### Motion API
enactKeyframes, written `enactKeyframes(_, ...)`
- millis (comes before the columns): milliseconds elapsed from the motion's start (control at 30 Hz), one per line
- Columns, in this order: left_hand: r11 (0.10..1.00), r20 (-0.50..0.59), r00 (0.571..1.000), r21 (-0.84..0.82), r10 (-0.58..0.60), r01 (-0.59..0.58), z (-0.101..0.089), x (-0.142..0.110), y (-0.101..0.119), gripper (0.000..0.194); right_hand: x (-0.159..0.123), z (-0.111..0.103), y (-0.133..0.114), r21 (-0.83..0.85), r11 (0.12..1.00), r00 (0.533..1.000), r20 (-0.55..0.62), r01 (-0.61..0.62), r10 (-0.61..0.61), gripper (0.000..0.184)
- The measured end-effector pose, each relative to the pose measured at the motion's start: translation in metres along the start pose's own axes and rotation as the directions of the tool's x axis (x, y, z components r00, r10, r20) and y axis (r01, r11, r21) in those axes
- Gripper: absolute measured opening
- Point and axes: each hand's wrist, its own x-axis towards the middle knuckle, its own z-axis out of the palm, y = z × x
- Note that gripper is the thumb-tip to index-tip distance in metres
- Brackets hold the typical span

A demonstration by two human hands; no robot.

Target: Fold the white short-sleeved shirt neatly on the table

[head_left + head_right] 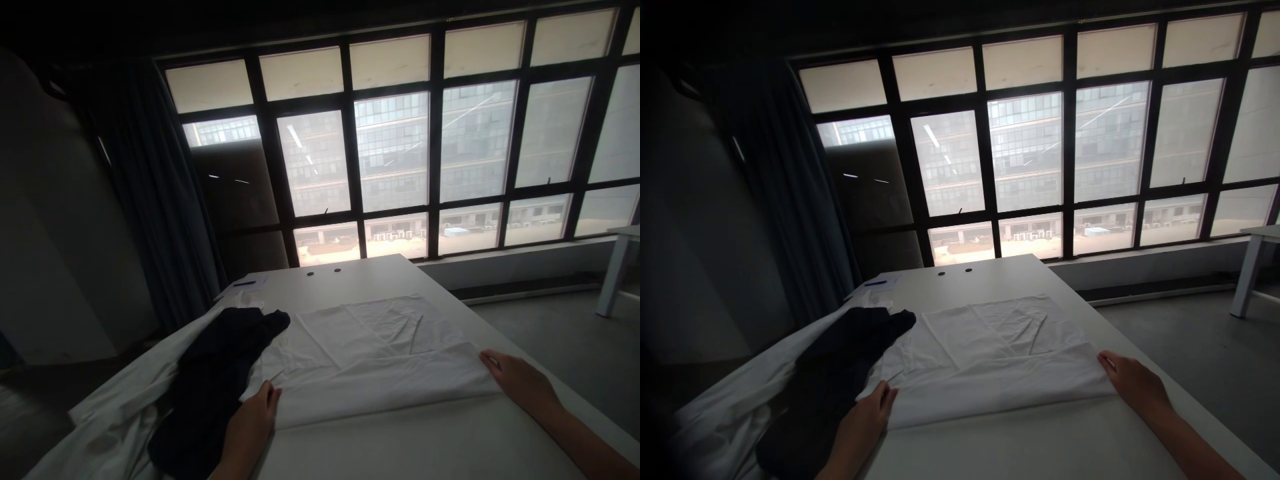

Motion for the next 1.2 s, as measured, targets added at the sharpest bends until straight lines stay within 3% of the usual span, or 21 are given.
enactKeyframes(667,1.000,0.005,1.000,0.031,0.005,-0.005,-0.011,-0.006,-0.001,0.034,-0.007,-0.007,-0.009,-0.029,0.999,1.000,-0.005,-0.019,0.019,0.047)
enactKeyframes(800,0.996,-0.096,0.992,0.037,0.079,-0.076,-0.015,-0.008,-0.012,0.029,-0.007,-0.004,-0.005,-0.025,1.000,0.999,-0.041,-0.004,0.003,0.044)
enactKeyframes(900,0.968,-0.223,0.942,0.064,0.252,-0.244,-0.015,-0.013,-0.009,0.027,-0.008,-0.004,-0.006,-0.025,0.996,0.978,-0.189,0.083,-0.087,0.043)
enactKeyframes(1000,0.888,-0.223,0.862,0.043,0.455,-0.457,-0.013,-0.026,0.014,0.027,-0.018,-0.005,-0.027,-0.075,0.965,0.912,-0.316,0.253,-0.264,0.041)
enactKeyframes(1133,0.696,-0.123,0.693,-0.026,0.710,-0.718,-0.008,-0.039,0.069,0.034,-0.053,-0.001,-0.097,-0.022,0.865,0.830,-0.269,0.501,-0.488,0.033)
enactKeyframes(1200,0.639,-0.074,0.641,-0.053,0.764,-0.768,-0.003,-0.036,0.099,0.043,-0.074,0.007,-0.145,0.047,0.798,0.789,-0.201,0.600,-0.581,0.033)
